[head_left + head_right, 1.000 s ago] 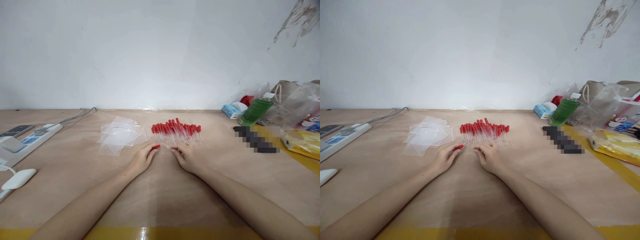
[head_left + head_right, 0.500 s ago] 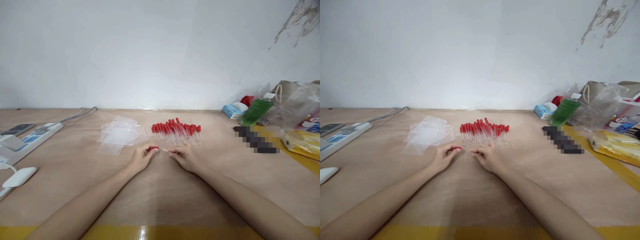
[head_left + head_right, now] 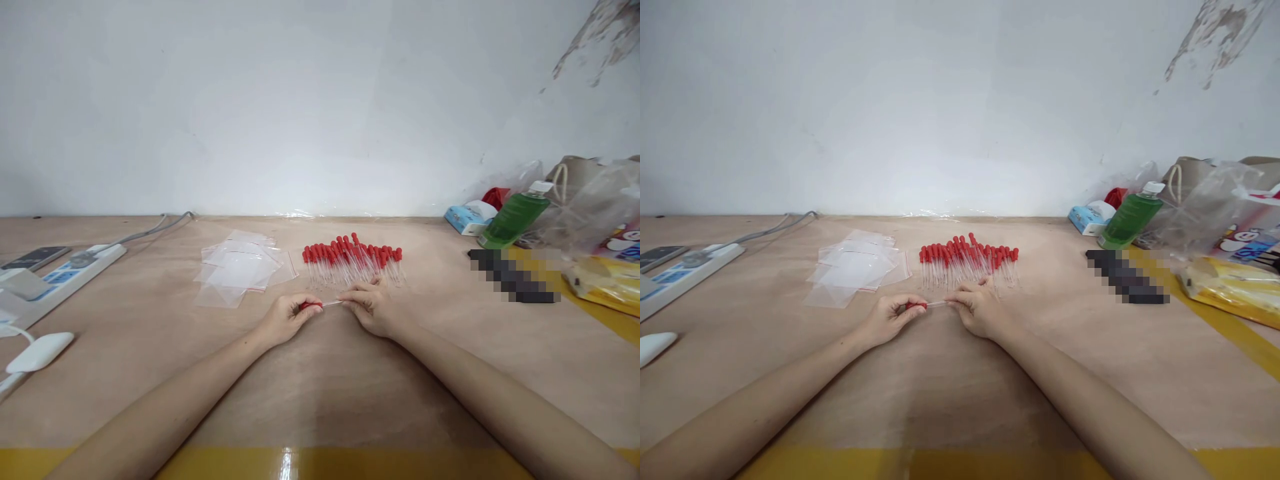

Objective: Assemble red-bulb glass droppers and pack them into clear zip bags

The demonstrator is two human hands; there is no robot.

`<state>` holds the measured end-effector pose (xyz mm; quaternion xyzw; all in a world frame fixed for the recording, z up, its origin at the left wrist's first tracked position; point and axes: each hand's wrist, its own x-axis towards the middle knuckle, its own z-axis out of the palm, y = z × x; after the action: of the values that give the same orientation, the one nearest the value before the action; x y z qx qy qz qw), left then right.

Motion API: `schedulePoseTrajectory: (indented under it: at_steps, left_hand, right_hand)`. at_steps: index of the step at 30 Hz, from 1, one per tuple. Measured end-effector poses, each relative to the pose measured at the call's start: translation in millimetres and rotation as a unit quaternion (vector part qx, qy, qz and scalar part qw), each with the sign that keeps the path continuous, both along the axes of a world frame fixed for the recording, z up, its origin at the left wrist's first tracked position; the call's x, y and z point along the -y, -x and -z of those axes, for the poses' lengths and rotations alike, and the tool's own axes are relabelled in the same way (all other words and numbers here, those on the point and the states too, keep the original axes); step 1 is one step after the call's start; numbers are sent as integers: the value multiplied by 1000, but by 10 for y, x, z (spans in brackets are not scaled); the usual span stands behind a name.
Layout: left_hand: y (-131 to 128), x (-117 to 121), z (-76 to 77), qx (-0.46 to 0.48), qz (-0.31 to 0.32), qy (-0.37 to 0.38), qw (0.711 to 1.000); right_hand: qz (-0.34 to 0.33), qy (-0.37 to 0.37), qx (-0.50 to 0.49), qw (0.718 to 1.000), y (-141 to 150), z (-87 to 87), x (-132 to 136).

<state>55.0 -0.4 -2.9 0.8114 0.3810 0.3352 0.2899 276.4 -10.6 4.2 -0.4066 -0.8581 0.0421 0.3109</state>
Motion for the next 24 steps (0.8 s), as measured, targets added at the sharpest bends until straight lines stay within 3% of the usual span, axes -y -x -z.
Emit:
schedulePoseTrajectory:
  at_steps: [6,19,24]
  left_hand:
    - [1,38,-35,-25,14,-35,999]
    - [13,38,-22,-53,54,-77,994]
    - [26,-7,-73,-89,54,-115,988]
  right_hand:
    - [14,-38,37,999,43,-3,79]
    - [3,-14,65,998,152,42,58]
    - [2,-3,72,997,161,-19,63]
